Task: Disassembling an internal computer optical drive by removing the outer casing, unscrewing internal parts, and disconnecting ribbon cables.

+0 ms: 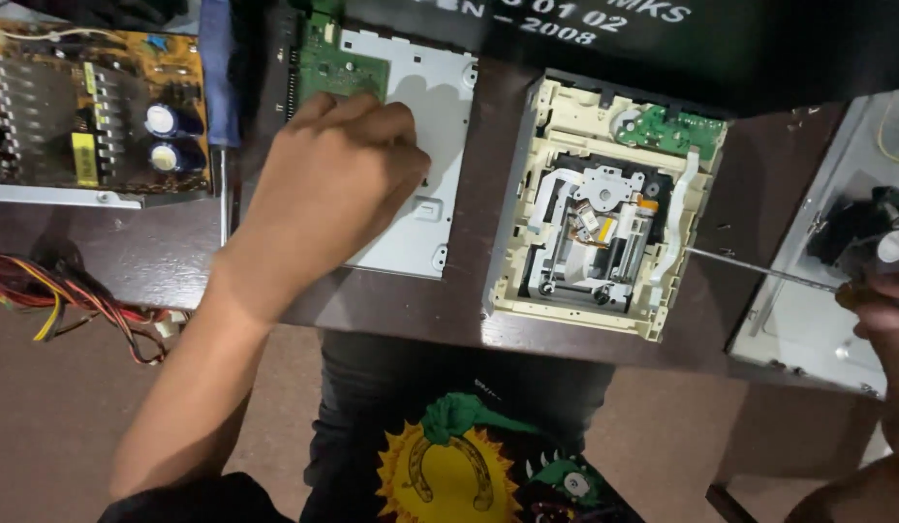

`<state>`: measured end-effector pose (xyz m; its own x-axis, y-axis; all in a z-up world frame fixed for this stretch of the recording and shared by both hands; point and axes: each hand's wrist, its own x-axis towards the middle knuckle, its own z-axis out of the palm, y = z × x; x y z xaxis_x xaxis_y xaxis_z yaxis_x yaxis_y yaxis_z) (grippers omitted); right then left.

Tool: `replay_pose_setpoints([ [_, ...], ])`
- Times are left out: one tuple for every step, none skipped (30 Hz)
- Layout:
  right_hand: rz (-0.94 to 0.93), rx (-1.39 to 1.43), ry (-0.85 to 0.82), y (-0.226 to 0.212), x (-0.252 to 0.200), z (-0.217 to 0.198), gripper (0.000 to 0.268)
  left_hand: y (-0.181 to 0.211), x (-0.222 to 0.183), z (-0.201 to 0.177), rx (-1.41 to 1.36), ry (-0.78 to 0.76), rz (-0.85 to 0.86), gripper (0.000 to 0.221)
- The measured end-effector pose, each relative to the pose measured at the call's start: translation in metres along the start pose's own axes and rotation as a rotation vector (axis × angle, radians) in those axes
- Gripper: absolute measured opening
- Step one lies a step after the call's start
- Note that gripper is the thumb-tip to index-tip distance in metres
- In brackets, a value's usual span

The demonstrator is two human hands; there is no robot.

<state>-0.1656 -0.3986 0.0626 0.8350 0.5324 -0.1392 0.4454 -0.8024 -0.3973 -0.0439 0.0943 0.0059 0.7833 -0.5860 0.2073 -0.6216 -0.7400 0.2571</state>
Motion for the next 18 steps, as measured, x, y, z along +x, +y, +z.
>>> replay_pose_setpoints([
  [0.001,0.002,-0.001,0.009,0.0,0.004,0.18,0.001,0.001,-0.004,-0.001,-0.002,0.0,0.013],
  [0.021,0.014,-0.024,0.017,0.0,0.007,0.179,0.003,0.001,-0.009,-0.063,-0.007,-0.011,0.007],
  [0.039,0.023,-0.044,0.025,0.0,0.01,0.178,0.005,0.001,-0.013,-0.123,-0.009,-0.021,0.002],
  [0.038,0.022,-0.044,0.003,0.018,0.017,0.178,0.006,0.003,-0.02,-0.122,-0.008,-0.021,0.002],
  [0.323,0.198,0.213,-0.02,0.032,0.024,0.1,0.008,0.006,-0.025,-0.263,0.102,0.04,0.015],
  [0.613,0.379,0.463,-0.042,0.046,0.03,0.024,0.01,0.009,-0.03,-0.403,0.212,0.101,0.03],
  [0.622,0.364,0.469,-0.04,0.06,0.017,0.024,0.024,0.018,-0.029,-0.416,0.219,0.112,0.03],
  [0.474,0.2,0.273,-0.039,0.074,0.003,0.029,0.04,0.027,-0.029,-0.48,0.228,0.155,0.04],
  [0.32,0.055,0.072,-0.037,0.091,-0.008,0.033,0.054,0.034,-0.031,-0.534,0.233,0.195,0.058],
  [0.324,0.05,0.076,-0.074,0.116,-0.027,0.033,0.064,0.043,-0.026,-0.535,0.236,0.201,0.058],
  [0.272,-0.007,0.054,-0.11,0.142,-0.045,0.036,0.074,0.053,-0.021,-0.595,0.197,0.26,0.043],
  [0.221,-0.063,0.031,-0.146,0.168,-0.063,0.038,0.084,0.064,-0.016,-0.655,0.157,0.32,0.031],
  [0.227,-0.065,0.03,-0.143,0.17,-0.062,0.038,0.085,0.069,-0.012,-0.659,0.156,0.324,0.031],
  [0.141,0.017,0.065,-0.139,0.173,-0.059,0.049,0.085,0.075,-0.007,-0.637,0.128,0.285,0.014],
  [0.058,0.097,0.099,-0.136,0.177,-0.057,0.061,0.085,0.081,-0.002,-0.617,0.099,0.247,0.012],
  [0.066,0.096,0.098,-0.126,0.167,-0.049,0.061,0.076,0.079,0.001,-0.623,0.097,0.252,0.012],
  [0.139,0.179,0.225,-0.117,0.158,-0.041,0.041,0.067,0.077,0.005,-0.707,0.177,0.247,0.018],
  [0.213,0.263,0.351,-0.108,0.149,-0.032,0.023,0.057,0.074,0.009,-0.79,0.257,0.241,0.028],
])
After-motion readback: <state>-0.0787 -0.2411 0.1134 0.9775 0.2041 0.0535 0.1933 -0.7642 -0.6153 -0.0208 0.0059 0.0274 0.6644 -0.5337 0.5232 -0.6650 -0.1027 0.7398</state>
